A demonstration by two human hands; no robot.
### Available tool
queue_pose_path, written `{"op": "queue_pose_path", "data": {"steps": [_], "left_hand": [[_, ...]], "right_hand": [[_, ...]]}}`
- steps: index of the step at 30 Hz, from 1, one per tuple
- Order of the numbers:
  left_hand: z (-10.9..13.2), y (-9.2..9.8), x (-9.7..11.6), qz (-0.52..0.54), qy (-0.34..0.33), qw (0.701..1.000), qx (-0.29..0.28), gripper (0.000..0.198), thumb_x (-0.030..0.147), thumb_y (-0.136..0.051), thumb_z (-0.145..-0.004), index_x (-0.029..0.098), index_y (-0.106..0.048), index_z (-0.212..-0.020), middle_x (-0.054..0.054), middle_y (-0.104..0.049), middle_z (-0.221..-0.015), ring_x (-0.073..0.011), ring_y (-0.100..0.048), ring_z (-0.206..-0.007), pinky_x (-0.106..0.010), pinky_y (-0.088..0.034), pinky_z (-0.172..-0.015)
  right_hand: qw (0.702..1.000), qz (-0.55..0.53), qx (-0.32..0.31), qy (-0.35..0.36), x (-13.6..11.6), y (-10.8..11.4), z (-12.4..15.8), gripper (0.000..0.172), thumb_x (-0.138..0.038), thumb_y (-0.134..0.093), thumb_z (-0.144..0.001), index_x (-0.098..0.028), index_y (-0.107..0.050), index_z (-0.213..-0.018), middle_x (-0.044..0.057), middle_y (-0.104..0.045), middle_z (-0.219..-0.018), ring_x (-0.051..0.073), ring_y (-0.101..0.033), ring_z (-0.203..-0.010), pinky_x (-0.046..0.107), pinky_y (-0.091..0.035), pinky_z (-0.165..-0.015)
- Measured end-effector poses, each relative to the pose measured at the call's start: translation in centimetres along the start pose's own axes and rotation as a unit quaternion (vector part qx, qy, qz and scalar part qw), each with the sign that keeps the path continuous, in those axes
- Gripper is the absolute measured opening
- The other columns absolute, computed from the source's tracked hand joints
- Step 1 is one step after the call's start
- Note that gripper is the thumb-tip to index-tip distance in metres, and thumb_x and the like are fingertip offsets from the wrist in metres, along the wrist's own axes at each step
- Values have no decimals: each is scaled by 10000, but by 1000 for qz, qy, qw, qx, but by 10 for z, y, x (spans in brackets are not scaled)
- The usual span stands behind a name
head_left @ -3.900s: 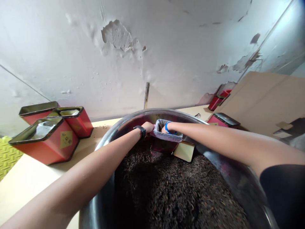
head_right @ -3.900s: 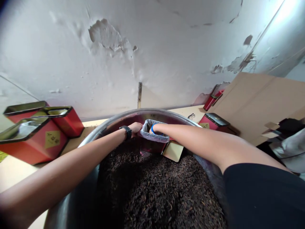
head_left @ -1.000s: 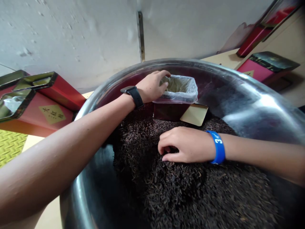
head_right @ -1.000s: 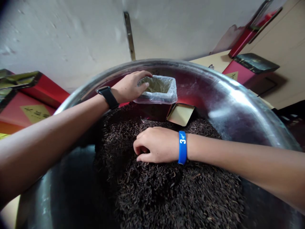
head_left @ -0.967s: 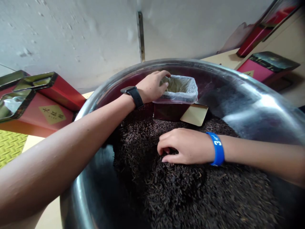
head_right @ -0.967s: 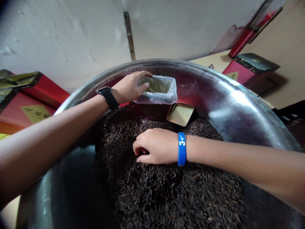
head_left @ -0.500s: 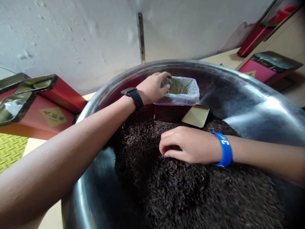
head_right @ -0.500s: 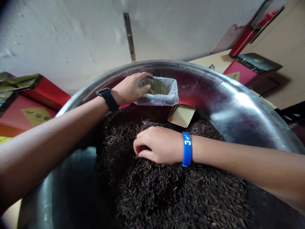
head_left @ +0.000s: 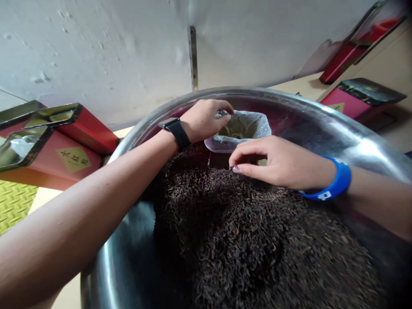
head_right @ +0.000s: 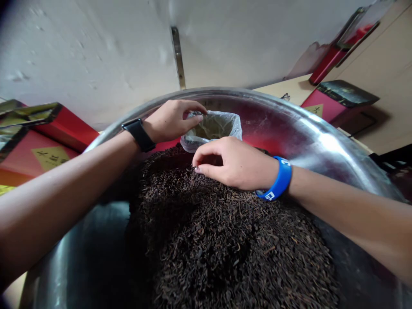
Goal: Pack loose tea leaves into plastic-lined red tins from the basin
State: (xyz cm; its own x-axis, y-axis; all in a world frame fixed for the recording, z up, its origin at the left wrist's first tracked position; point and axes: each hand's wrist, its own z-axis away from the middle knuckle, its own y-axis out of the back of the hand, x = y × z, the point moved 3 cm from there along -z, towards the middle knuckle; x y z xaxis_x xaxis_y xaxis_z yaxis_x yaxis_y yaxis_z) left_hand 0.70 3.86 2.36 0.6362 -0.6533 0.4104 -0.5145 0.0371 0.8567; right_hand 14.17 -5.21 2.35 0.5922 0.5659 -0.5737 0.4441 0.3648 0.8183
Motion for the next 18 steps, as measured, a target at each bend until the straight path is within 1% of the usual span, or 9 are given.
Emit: {"op": "queue_pose_path", "data": {"steps": [3,6,9,11,13,15,18], "left_hand": [[-1,3,2,22,-24,999,0,229,257,-478,-799,218,-649,-946,-10,-640,-968,-159,-531,-867,-323,-385,-870],[-1,5,3,44,-59,997,-16,204,254,-507,-778,185,-674,-872,-31,-646,-948,-162,-555,-882,-308,-405,-845],[-1,7,6,64,-86,993,-40,220,293,-509,-785,179,-678,-869,-41,-635,-989,-158,-557,-919,-290,-419,-832],[0,9,8,78,-100,990,-56,243,319,-495,-802,181,-676,-887,-48,-623,-1025,-151,-555,-935,-278,-427,-822],[1,10,11,86,-113,988,-66,252,332,-491,-811,184,-676,-898,-52,-617,-1043,-142,-554,-940,-265,-428,-821],[2,9,13,86,-124,986,-67,239,334,-507,-807,190,-674,-899,-47,-618,-1037,-135,-555,-937,-261,-422,-835],[2,7,13,84,-130,987,-52,212,314,-544,-787,211,-659,-933,-25,-627,-1000,-127,-555,-929,-266,-413,-856]], "right_hand": [[998,19,53,-18,5,16,1,170,-300,-518,-786,-190,-637,-838,-5,-635,-813,125,-559,-730,260,-420,-687],[992,47,116,-36,11,29,2,194,-321,-513,-786,-187,-639,-848,0,-634,-813,122,-557,-712,256,-419,-660],[978,78,189,-47,17,37,3,181,-302,-512,-780,-185,-637,-840,10,-634,-785,118,-545,-653,256,-415,-604],[966,109,233,-37,20,38,3,156,-273,-513,-776,-185,-635,-820,20,-630,-759,115,-521,-608,263,-406,-577],[957,138,253,-18,24,36,2,140,-236,-509,-776,-183,-634,-811,28,-622,-747,114,-499,-592,269,-396,-576],[956,152,252,-5,28,33,-1,132,-205,-508,-774,-177,-633,-806,27,-610,-734,108,-485,-588,264,-386,-579],[958,151,243,-6,34,30,-4,123,-183,-508,-771,-167,-627,-795,12,-582,-701,95,-469,-578,245,-370,-568]]}}
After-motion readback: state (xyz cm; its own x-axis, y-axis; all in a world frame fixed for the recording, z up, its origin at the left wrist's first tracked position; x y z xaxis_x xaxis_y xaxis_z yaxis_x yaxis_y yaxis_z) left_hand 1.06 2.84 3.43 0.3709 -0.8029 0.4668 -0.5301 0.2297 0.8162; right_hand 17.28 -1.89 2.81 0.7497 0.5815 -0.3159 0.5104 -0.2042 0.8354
